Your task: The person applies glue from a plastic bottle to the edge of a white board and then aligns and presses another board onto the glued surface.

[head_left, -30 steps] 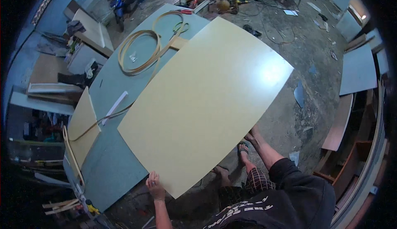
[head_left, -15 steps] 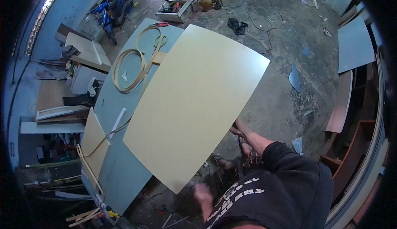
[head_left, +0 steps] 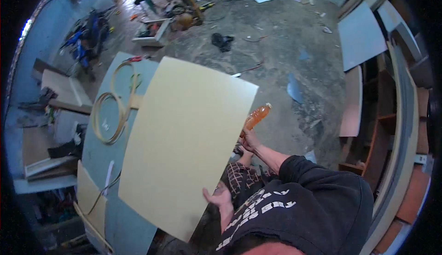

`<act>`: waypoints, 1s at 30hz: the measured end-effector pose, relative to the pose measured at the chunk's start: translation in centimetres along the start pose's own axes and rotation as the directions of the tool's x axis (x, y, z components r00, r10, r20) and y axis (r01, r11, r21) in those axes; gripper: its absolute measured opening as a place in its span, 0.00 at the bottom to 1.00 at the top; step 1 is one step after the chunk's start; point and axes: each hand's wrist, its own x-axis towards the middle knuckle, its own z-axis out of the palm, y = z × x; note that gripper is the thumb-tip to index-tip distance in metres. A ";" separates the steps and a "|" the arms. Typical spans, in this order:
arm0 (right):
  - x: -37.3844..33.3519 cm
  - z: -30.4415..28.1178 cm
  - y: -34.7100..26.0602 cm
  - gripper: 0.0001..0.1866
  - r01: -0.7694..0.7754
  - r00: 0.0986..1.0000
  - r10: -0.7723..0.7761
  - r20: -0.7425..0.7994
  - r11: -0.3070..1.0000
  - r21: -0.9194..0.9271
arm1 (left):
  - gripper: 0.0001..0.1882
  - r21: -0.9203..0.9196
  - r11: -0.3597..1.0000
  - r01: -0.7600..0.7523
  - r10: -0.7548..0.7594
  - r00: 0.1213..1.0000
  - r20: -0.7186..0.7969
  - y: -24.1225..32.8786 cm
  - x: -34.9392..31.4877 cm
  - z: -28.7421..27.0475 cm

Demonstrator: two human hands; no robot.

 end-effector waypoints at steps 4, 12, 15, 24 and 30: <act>2.6 -1.3 -11.3 0.25 0.074 0.997 -0.074 0.018 0.884 -0.461 | 0.33 -0.029 0.995 -0.093 0.091 0.994 -0.052 -0.6 -2.2 1.5; 3.3 3.0 -29.3 0.28 0.120 0.971 -0.231 -0.057 0.683 -0.721 | 0.31 -0.058 0.954 -0.295 0.286 0.950 -0.121 -3.8 -0.9 0.4; 7.6 6.0 -30.5 0.29 0.136 0.971 -0.239 -0.024 0.630 -0.764 | 0.30 -0.171 0.860 -0.481 0.456 0.874 -0.165 -6.7 -0.4 4.1; 28.7 21.6 -27.9 0.27 0.268 0.887 0.141 0.440 0.619 -0.738 | 0.31 -0.164 0.666 -0.728 0.713 0.686 -0.146 -13.3 0.8 8.6; 33.8 32.3 -22.8 0.21 0.269 0.657 0.406 0.635 0.661 -0.701 | 0.26 0.039 0.746 -0.665 0.622 0.675 -0.396 -23.9 4.3 9.4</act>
